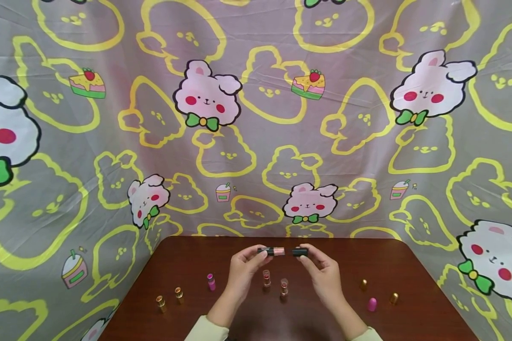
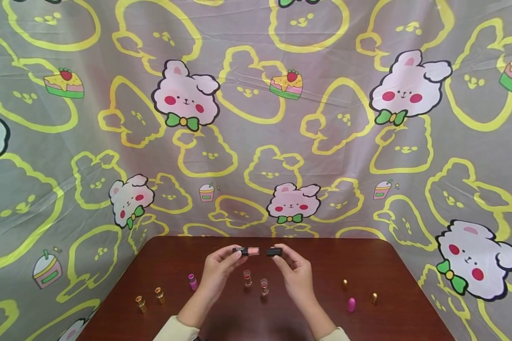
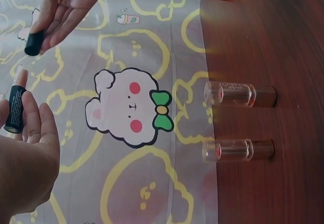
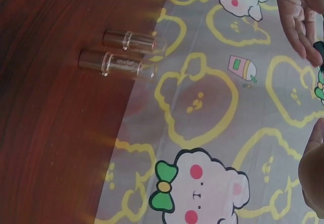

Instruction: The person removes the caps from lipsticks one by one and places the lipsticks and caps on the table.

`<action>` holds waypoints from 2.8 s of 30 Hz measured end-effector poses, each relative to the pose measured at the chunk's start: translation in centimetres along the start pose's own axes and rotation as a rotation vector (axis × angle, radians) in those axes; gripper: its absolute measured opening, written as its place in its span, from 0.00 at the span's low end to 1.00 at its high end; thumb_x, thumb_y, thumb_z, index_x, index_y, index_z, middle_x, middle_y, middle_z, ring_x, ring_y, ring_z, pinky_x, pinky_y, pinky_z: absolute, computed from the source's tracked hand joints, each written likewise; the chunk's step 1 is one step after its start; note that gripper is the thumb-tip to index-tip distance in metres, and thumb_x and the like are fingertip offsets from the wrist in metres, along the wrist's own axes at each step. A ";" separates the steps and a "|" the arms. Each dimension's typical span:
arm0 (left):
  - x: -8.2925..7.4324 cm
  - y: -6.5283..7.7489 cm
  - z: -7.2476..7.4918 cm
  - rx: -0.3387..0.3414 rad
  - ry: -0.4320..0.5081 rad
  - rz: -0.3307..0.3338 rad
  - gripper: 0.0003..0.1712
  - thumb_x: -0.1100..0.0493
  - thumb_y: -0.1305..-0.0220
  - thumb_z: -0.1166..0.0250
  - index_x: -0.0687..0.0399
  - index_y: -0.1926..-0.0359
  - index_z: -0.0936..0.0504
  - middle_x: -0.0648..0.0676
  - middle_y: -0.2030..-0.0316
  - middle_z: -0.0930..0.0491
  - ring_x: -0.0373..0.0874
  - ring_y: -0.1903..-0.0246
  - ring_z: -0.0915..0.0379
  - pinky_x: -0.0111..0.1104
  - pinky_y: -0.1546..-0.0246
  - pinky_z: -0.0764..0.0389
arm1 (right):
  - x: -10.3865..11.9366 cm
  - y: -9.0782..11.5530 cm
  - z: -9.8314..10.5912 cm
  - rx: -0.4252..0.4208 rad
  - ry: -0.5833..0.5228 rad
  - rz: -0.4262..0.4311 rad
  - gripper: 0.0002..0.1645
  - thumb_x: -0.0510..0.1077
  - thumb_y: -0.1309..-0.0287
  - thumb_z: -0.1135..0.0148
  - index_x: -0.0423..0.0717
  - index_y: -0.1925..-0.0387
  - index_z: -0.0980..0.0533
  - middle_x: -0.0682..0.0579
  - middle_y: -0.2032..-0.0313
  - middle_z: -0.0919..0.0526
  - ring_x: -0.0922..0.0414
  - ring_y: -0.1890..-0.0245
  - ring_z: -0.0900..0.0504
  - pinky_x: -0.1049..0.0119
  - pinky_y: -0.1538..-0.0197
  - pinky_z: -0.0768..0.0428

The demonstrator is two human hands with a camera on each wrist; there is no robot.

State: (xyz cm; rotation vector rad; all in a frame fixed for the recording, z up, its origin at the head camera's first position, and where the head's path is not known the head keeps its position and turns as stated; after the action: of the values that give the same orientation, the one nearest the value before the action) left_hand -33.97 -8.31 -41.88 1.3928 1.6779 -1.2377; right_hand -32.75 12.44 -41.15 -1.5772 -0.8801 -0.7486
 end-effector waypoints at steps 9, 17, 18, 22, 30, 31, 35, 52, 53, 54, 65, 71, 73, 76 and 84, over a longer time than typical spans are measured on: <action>0.0 0.1 1.6 -0.016 0.040 -0.013 0.09 0.71 0.39 0.36 0.75 0.60 0.22 0.57 0.66 0.18 0.47 0.64 0.16 0.41 0.55 0.19 | -0.6 -0.1 1.5 -0.037 0.002 -0.036 0.16 0.29 0.41 0.38 0.24 0.52 0.24 0.50 0.62 0.14 0.56 0.63 0.14 0.66 0.54 0.19; 0.2 0.4 2.6 -0.011 0.080 -0.010 0.02 0.71 0.37 0.38 0.65 0.63 0.21 0.56 0.66 0.17 0.45 0.63 0.16 0.41 0.54 0.20 | -1.5 -0.1 2.8 -0.075 0.021 -0.099 0.17 0.31 0.41 0.36 0.26 0.51 0.24 0.50 0.62 0.14 0.57 0.63 0.14 0.67 0.54 0.20; 0.2 0.4 2.8 -0.014 0.080 -0.010 0.02 0.71 0.37 0.38 0.65 0.63 0.21 0.55 0.66 0.17 0.45 0.63 0.16 0.41 0.54 0.20 | -1.6 -0.1 3.0 -0.077 0.026 -0.109 0.17 0.32 0.41 0.36 0.27 0.51 0.24 0.50 0.62 0.14 0.57 0.63 0.14 0.67 0.54 0.20; 0.3 0.6 3.6 -0.022 0.077 -0.013 0.03 0.72 0.37 0.38 0.66 0.62 0.22 0.56 0.66 0.17 0.46 0.62 0.16 0.43 0.53 0.21 | -2.2 0.0 3.6 -0.084 0.042 -0.143 0.18 0.33 0.41 0.36 0.26 0.50 0.24 0.50 0.63 0.15 0.56 0.63 0.14 0.67 0.54 0.20; 0.7 1.0 5.5 -0.061 0.040 0.022 0.05 0.71 0.38 0.37 0.68 0.61 0.23 0.57 0.65 0.18 0.47 0.62 0.16 0.43 0.52 0.21 | -2.9 0.1 4.8 -0.106 0.083 -0.182 0.19 0.34 0.41 0.35 0.26 0.50 0.24 0.53 0.65 0.14 0.60 0.65 0.14 0.70 0.56 0.19; 0.8 1.1 5.8 -0.067 0.037 0.028 0.05 0.71 0.38 0.36 0.68 0.61 0.23 0.57 0.65 0.18 0.47 0.62 0.16 0.43 0.52 0.21 | -3.0 0.1 4.9 -0.107 0.087 -0.182 0.20 0.34 0.41 0.35 0.26 0.49 0.24 0.53 0.65 0.15 0.60 0.66 0.14 0.70 0.56 0.19; 0.9 1.4 7.0 -0.091 0.014 0.039 0.09 0.71 0.39 0.36 0.71 0.57 0.22 0.59 0.63 0.18 0.47 0.63 0.16 0.44 0.52 0.21 | -3.2 0.1 5.3 -0.106 0.096 -0.172 0.20 0.34 0.40 0.36 0.24 0.50 0.25 0.52 0.65 0.14 0.59 0.66 0.14 0.70 0.57 0.19; 0.9 2.4 11.6 -0.204 -0.114 0.023 0.15 0.74 0.43 0.35 0.79 0.54 0.21 0.62 0.62 0.18 0.49 0.65 0.16 0.42 0.57 0.19 | -4.5 0.3 6.8 -0.130 0.123 -0.209 0.18 0.34 0.40 0.35 0.26 0.50 0.24 0.55 0.68 0.15 0.60 0.67 0.14 0.71 0.58 0.19; 1.0 2.5 11.9 -0.215 -0.125 0.024 0.15 0.74 0.43 0.34 0.80 0.54 0.21 0.62 0.62 0.18 0.50 0.65 0.16 0.42 0.58 0.19 | -4.6 0.3 6.9 -0.132 0.125 -0.213 0.18 0.35 0.40 0.35 0.27 0.51 0.24 0.55 0.68 0.15 0.60 0.67 0.14 0.71 0.58 0.19; 0.9 2.6 12.1 -0.228 -0.139 0.025 0.15 0.75 0.44 0.34 0.80 0.54 0.21 0.62 0.62 0.18 0.50 0.65 0.16 0.41 0.58 0.18 | -4.7 0.4 7.0 -0.134 0.128 -0.218 0.18 0.35 0.40 0.35 0.27 0.51 0.23 0.55 0.68 0.15 0.61 0.67 0.14 0.71 0.58 0.19; 1.2 3.1 14.1 -0.350 -0.330 0.070 0.13 0.72 0.50 0.29 0.74 0.61 0.17 0.59 0.67 0.15 0.42 0.68 0.20 0.30 0.64 0.22 | -5.1 0.5 7.4 -0.137 0.112 -0.232 0.19 0.33 0.40 0.36 0.24 0.50 0.25 0.55 0.68 0.14 0.62 0.68 0.14 0.71 0.59 0.19; 1.5 3.5 14.5 -0.367 -0.377 0.104 0.14 0.70 0.52 0.27 0.71 0.62 0.18 0.56 0.69 0.17 0.43 0.67 0.22 0.31 0.63 0.22 | -5.2 0.6 7.6 -0.133 0.117 -0.240 0.19 0.34 0.40 0.36 0.24 0.50 0.25 0.55 0.67 0.14 0.62 0.67 0.14 0.72 0.58 0.19; 1.7 3.6 14.7 -0.362 -0.387 0.125 0.16 0.69 0.52 0.27 0.71 0.60 0.19 0.55 0.67 0.18 0.42 0.66 0.23 0.30 0.63 0.22 | -5.2 0.6 7.6 -0.125 0.119 -0.241 0.20 0.34 0.40 0.36 0.24 0.50 0.25 0.54 0.66 0.14 0.62 0.67 0.14 0.73 0.58 0.19; 1.9 3.8 14.9 -0.346 -0.405 0.150 0.19 0.68 0.51 0.27 0.70 0.55 0.19 0.54 0.64 0.18 0.43 0.63 0.24 0.29 0.62 0.21 | -5.3 0.5 7.7 -0.121 0.129 -0.254 0.21 0.34 0.39 0.36 0.23 0.48 0.26 0.53 0.65 0.14 0.63 0.67 0.14 0.73 0.59 0.19; 2.5 4.2 15.1 -0.263 -0.435 0.149 0.23 0.69 0.45 0.30 0.73 0.48 0.21 0.63 0.54 0.19 0.41 0.60 0.21 0.26 0.61 0.22 | -6.4 0.4 8.1 -0.110 0.236 -0.327 0.21 0.36 0.38 0.37 0.26 0.47 0.25 0.43 0.61 0.15 0.64 0.67 0.15 0.74 0.59 0.20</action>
State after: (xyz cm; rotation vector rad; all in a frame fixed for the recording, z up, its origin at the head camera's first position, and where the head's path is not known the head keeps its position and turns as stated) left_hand -32.04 -21.32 -50.69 0.9857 1.3514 -1.0946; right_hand -35.62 19.45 -48.14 -1.4181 -0.9441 -1.2085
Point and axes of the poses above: each hand's wrist, its own y-axis away from the middle knuckle, its own z-axis out of the back of the hand, x = y × z, the point moved 8 cm from there along -y, towards the middle knuckle
